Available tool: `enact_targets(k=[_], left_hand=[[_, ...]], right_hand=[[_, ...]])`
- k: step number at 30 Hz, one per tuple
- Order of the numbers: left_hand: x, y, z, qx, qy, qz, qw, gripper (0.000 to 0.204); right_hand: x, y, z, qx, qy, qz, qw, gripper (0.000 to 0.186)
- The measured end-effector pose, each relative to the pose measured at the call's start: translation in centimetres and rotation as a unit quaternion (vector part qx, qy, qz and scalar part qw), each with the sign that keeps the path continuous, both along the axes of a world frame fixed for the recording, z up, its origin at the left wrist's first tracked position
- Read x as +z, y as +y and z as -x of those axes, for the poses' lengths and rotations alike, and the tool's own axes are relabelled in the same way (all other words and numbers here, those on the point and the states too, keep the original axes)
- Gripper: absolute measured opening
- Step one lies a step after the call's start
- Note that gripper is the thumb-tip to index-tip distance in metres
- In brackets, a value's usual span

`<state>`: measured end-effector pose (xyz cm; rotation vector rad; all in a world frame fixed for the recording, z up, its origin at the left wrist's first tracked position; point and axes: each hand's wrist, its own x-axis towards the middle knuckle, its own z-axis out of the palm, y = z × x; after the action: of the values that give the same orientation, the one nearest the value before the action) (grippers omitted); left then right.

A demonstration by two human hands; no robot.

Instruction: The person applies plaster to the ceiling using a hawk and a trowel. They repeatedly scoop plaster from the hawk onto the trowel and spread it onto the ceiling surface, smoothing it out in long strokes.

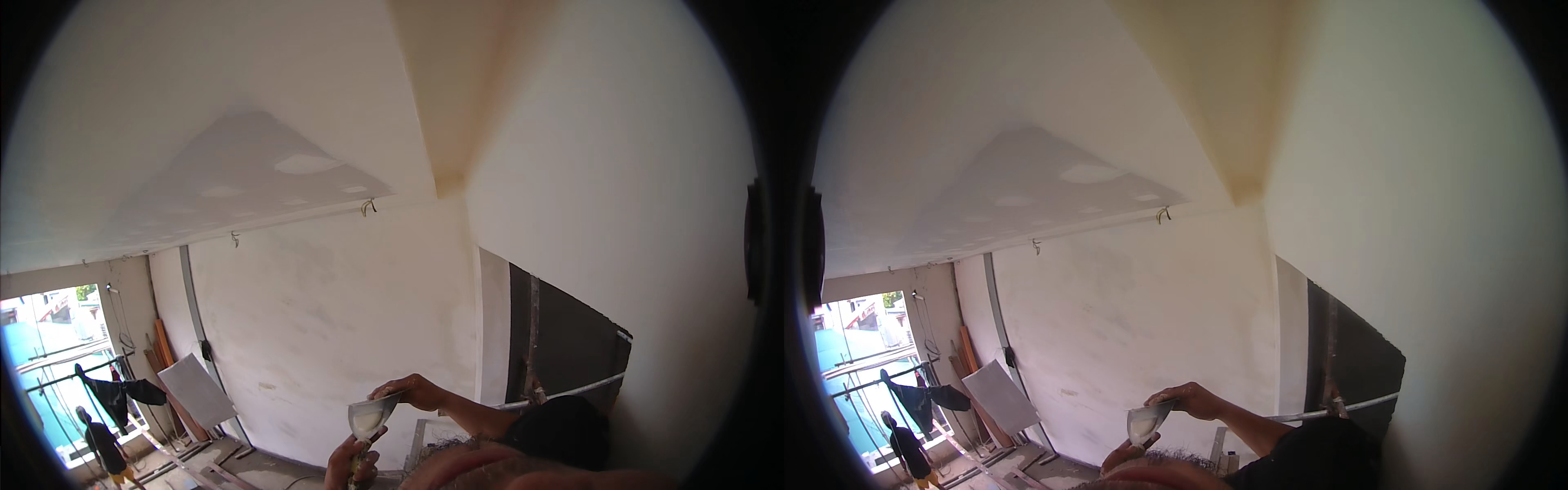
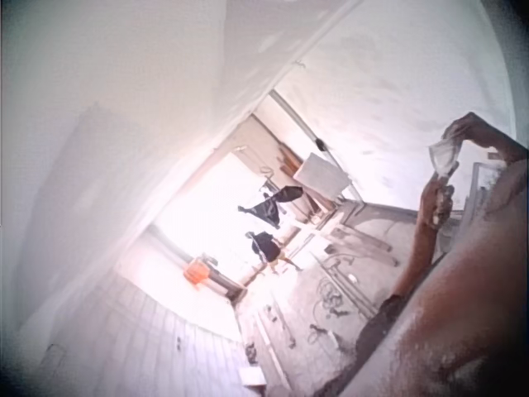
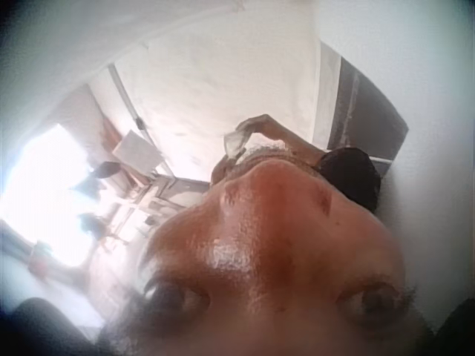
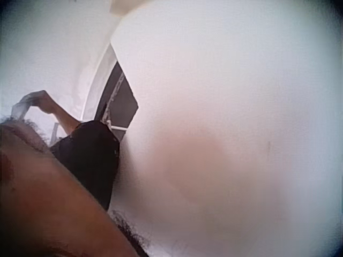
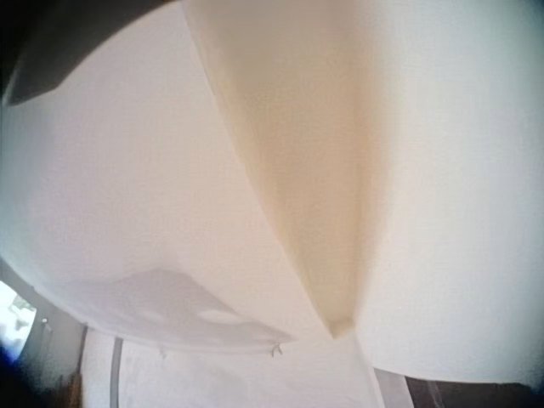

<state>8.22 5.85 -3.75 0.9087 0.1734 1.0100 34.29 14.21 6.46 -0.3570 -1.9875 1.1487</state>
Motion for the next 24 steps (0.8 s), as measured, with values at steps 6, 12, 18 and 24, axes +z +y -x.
enact_targets(k=[6,12,18,24], left_hand=[[0.7,0.4,2.7,-0.067,-0.010,-0.021,0.997,0.066],[-0.1,-1.8,4.9,0.081,0.107,-0.099,0.986,0.081],[7.5,-12.3,2.6,0.234,-0.025,-0.035,0.971,0.053],[1.0,-5.9,5.4,0.215,-0.058,-0.096,0.970,0.079]], right_hand=[[1.7,0.1,0.4,-0.007,-0.058,-0.195,0.979,0.028],[1.0,2.1,1.0,-0.049,-0.112,-0.221,0.968,0.024],[-6.9,5.2,-0.1,-0.177,-0.065,0.017,0.982,0.033],[7.0,-1.0,1.3,-0.201,0.228,-0.151,0.941,0.044]])
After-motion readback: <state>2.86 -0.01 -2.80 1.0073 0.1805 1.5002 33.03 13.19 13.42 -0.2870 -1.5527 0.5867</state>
